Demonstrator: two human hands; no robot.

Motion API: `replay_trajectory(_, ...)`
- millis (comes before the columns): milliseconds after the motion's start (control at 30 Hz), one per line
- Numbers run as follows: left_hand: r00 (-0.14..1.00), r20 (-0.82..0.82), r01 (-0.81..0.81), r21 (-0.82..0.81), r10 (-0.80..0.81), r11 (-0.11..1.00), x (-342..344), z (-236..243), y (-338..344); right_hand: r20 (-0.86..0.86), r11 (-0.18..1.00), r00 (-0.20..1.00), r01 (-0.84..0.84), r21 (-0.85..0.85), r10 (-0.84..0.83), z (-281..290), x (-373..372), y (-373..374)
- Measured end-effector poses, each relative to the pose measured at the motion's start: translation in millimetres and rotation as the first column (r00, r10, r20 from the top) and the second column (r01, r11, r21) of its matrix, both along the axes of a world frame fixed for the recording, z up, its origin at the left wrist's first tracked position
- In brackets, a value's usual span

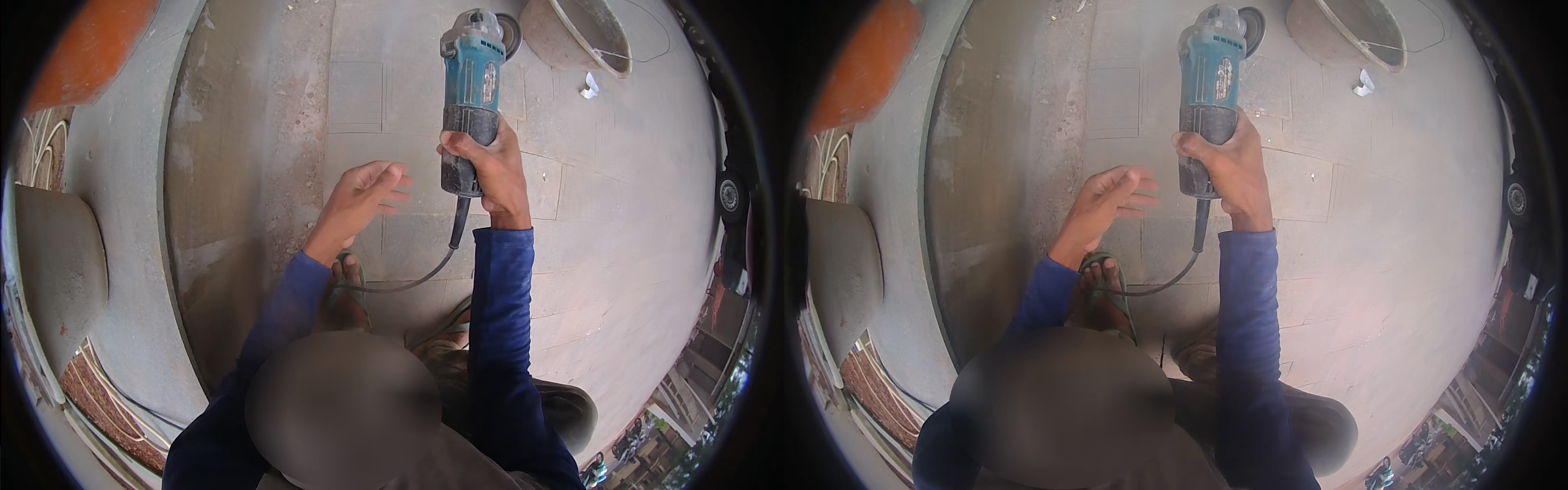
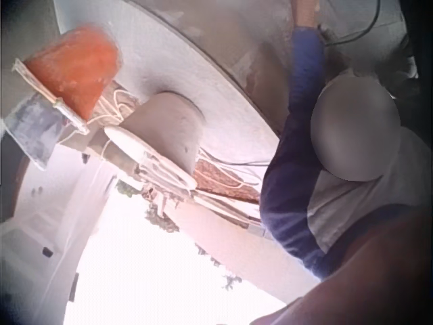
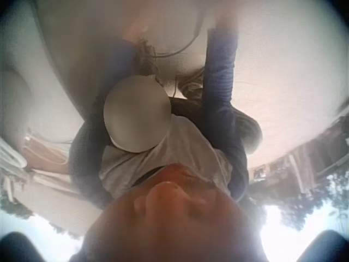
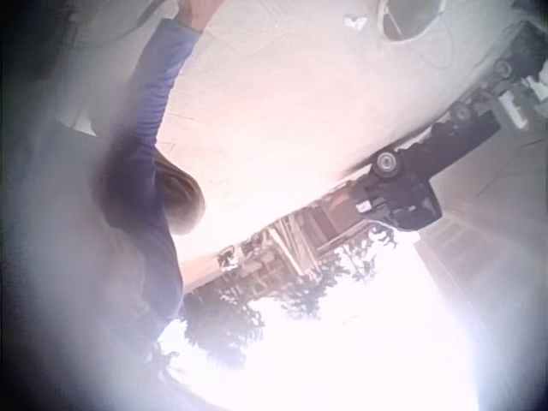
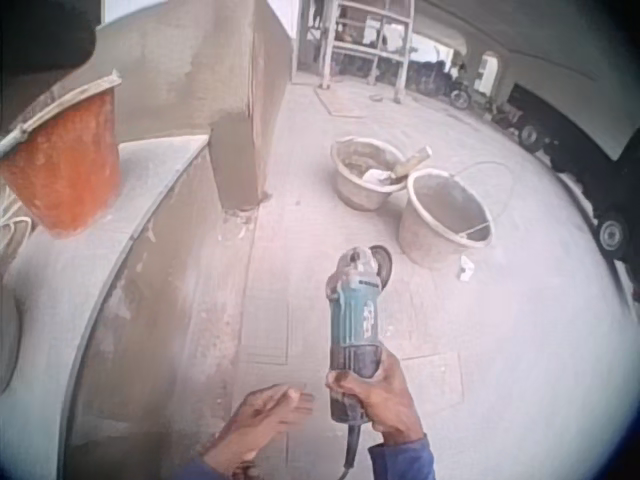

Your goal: The person uses an angle grinder to smooth the edges of installed floor tiles. They first adjust the grinder's blade and then proceed to grind along the seams and edges of the tiles, creating a fine dust. Another worker is visible in the background performing related tasks.

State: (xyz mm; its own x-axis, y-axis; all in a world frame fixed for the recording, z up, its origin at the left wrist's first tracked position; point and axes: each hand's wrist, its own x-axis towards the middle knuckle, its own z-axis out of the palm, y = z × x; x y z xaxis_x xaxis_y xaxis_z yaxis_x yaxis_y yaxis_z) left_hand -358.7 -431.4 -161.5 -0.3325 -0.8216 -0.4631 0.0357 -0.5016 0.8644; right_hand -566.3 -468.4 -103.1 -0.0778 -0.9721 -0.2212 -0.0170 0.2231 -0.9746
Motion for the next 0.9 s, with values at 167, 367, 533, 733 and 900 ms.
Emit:
replay_trajectory(167, 0.981, -0.150, -0.097, 0.186, 0.126, 0.978, -33.2, 29.1, -60.4, 0.206, 1.000, 0.979, -0.007, -0.005, 0.007, -15.2, 13.7, 13.9)
replay_trajectory(367, 0.969, -0.117, -0.186, 0.230, 0.217, 0.955, -61.4, 37.2, -69.2, 0.241, 0.999, 0.969, -0.044, -0.022, 0.048, -19.8, 22.3, 34.6)
replay_trajectory(533, 0.960, -0.241, -0.047, 0.370, 0.145, 0.928, -57.3, 27.9, -69.4, 0.258, 0.999, 0.966, -0.021, 0.029, 0.012, -14.9, 19.3, 41.7)
replay_trajectory(733, 0.949, -0.289, -0.009, 0.374, 0.126, 0.928, -62.7, 22.5, -66.9, 0.175, 0.999, 0.984, 0.028, -0.026, -0.024, -25.5, 7.3, 39.3)
replay_trajectory(900, 0.894, 0.140, -0.435, 0.053, 0.425, 0.899, -7.2, -32.6, -58.5, -0.190, 1.000, 0.982, 0.017, -0.001, -0.017, -7.7, -4.3, 0.2)
